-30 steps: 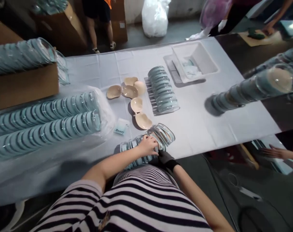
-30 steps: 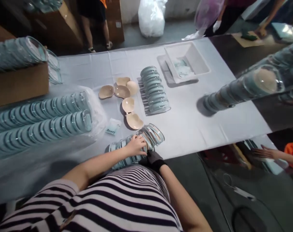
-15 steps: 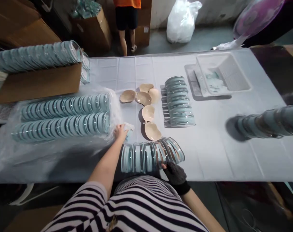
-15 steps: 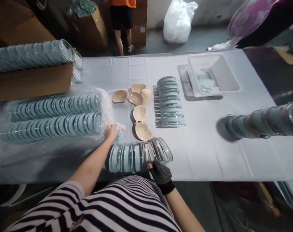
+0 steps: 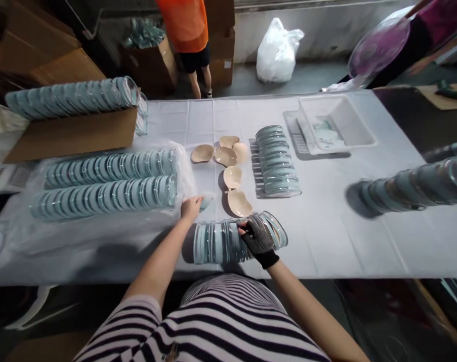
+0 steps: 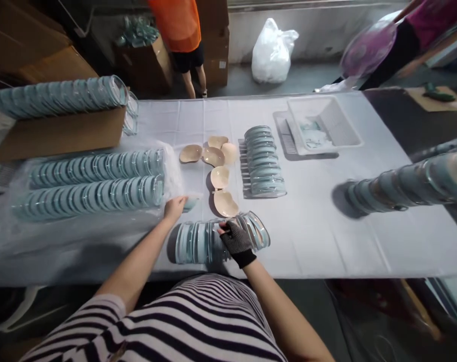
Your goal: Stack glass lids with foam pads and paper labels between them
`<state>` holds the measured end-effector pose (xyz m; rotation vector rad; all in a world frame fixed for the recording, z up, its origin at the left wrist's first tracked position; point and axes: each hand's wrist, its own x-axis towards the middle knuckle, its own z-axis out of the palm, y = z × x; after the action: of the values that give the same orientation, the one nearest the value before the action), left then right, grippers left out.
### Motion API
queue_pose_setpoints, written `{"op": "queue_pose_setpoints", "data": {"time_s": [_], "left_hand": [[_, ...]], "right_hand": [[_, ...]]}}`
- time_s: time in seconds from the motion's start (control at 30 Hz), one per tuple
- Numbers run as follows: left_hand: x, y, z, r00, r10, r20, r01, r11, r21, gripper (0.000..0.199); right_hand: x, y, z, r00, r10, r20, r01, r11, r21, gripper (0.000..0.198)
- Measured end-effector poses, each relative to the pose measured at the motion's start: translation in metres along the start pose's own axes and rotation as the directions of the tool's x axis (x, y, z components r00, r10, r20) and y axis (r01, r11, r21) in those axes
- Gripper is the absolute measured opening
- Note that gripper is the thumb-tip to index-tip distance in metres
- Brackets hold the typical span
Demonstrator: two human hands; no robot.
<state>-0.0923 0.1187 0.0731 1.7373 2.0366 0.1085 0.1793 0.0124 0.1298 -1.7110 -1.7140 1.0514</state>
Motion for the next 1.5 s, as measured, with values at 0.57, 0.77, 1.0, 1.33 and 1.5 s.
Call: {"op": "queue_pose_setpoints", "data": {"time_s": [0.57, 0.77, 1.0, 1.33, 1.5], "left_hand": [[-0.078, 0.054, -0.006, 0.902, 0.399, -0.164, -0.412, 0.686, -0.600, 0.025], [-0.077, 0.083, 0.030, 0.968, 0.138, -0.208, -0.244, 0.691, -0.680, 0.024], [0.041, 0.143, 0.050, 0.984, -0.177, -0.028, 0.099, 0.665, -0.740, 0.024], [0.047, 0.176, 0.032, 0.954, 0.207, 0.216, 0.039, 0.630, -0.776, 0.029], [-0.003, 0.171, -0.012, 0.958, 0.288, -0.002, -0.143, 0.470, -0.871, 0.045]], "right_hand": [[0.065, -0.034, 0.040, 0.960, 0.259, 0.106, -0.267, 0.733, 0.626, 0.041], [0.042, -0.014, 0.022, 0.941, 0.248, 0.230, -0.337, 0.632, 0.698, 0.043], [0.063, 0.020, -0.018, 0.972, 0.191, -0.140, -0.143, 0.945, 0.296, 0.031], [0.154, -0.010, -0.113, 0.987, -0.158, 0.034, 0.158, 0.905, -0.395, 0.011], [0.164, -0.040, -0.127, 0.969, -0.218, 0.112, 0.225, 0.973, -0.052, 0.037]]}}
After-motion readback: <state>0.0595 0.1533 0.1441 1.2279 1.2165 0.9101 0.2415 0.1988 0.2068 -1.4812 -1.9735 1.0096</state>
